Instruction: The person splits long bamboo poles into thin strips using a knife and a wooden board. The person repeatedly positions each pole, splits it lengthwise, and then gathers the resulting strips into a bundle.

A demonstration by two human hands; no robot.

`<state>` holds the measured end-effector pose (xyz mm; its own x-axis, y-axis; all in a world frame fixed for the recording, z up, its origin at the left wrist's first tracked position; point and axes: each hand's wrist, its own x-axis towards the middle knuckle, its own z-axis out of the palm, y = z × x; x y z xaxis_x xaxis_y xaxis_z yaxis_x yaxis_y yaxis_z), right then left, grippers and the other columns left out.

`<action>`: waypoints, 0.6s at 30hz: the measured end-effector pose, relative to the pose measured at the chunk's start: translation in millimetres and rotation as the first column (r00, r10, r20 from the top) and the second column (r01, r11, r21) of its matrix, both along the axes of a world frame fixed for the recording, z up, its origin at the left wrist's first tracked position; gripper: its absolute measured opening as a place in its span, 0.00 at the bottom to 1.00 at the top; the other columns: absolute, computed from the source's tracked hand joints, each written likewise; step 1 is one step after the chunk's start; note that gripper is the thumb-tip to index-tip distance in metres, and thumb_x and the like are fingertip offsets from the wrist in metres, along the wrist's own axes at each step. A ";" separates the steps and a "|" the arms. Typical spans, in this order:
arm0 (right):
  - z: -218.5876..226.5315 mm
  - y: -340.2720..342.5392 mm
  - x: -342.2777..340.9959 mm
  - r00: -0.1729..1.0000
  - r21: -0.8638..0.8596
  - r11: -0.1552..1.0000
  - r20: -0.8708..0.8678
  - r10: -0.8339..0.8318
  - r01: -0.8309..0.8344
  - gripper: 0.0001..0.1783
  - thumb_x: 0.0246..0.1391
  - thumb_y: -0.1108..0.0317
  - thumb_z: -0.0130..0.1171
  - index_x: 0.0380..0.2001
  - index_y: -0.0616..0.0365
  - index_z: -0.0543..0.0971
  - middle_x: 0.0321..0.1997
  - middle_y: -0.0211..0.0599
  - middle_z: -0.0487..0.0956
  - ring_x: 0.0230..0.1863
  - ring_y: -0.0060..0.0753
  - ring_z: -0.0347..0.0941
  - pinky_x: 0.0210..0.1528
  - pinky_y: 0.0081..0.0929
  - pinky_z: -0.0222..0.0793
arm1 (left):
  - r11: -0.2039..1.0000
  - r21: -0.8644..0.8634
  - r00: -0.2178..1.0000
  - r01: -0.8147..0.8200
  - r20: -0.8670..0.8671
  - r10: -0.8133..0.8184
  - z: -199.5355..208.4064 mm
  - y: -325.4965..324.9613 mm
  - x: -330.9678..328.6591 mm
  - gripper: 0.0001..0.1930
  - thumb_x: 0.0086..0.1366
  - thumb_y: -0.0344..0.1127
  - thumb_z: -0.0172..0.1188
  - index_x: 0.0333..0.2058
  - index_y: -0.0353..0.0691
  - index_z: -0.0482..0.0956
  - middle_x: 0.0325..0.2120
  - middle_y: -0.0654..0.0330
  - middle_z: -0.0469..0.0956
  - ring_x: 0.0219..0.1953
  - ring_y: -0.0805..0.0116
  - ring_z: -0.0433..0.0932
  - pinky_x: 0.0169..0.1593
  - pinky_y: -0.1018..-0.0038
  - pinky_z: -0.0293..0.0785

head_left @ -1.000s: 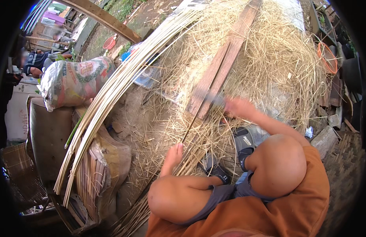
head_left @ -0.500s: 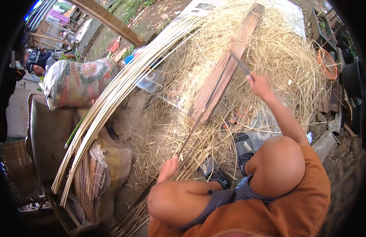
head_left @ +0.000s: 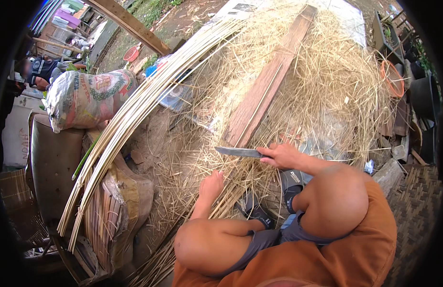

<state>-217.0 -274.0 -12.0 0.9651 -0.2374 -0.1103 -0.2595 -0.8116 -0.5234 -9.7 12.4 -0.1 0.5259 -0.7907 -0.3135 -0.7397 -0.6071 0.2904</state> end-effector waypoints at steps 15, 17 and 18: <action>0.1 -9.0 2.7 0.996 0.139 0.989 -0.080 -0.039 0.050 0.23 0.69 0.48 0.47 0.61 0.44 0.72 0.43 0.51 0.83 0.44 0.57 0.81 0.51 0.49 0.76 | 0.980 -0.115 0.884 -0.162 -0.458 0.092 -9.0 12.7 5.6 0.24 0.77 0.47 0.44 0.31 0.30 0.74 0.24 0.40 0.76 0.27 0.39 0.74 0.36 0.53 0.70; -19.5 -11.4 13.0 0.985 0.068 0.997 -0.167 0.046 -0.035 0.27 0.68 0.46 0.46 0.65 0.43 0.70 0.48 0.51 0.83 0.48 0.58 0.80 0.54 0.49 0.75 | 0.981 -0.066 0.854 -0.185 -0.505 0.126 -10.9 33.7 6.1 0.24 0.77 0.47 0.44 0.31 0.30 0.74 0.23 0.44 0.75 0.26 0.46 0.72 0.35 0.57 0.69; -24.0 -68.0 1.5 0.966 -0.044 0.965 0.023 -0.256 0.257 0.28 0.68 0.45 0.46 0.63 0.48 0.71 0.45 0.51 0.83 0.49 0.57 0.80 0.53 0.48 0.75 | 0.987 -0.068 0.863 -0.144 -0.497 0.092 -7.2 48.2 11.8 0.24 0.77 0.47 0.44 0.30 0.31 0.74 0.22 0.47 0.74 0.26 0.50 0.72 0.34 0.59 0.69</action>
<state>-215.5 -342.0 -36.0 0.8727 -0.4819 -0.0780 -0.4539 -0.7422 -0.4931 2.1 60.7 -7.3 0.4161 -0.7731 -0.4787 -0.4103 -0.6294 0.6599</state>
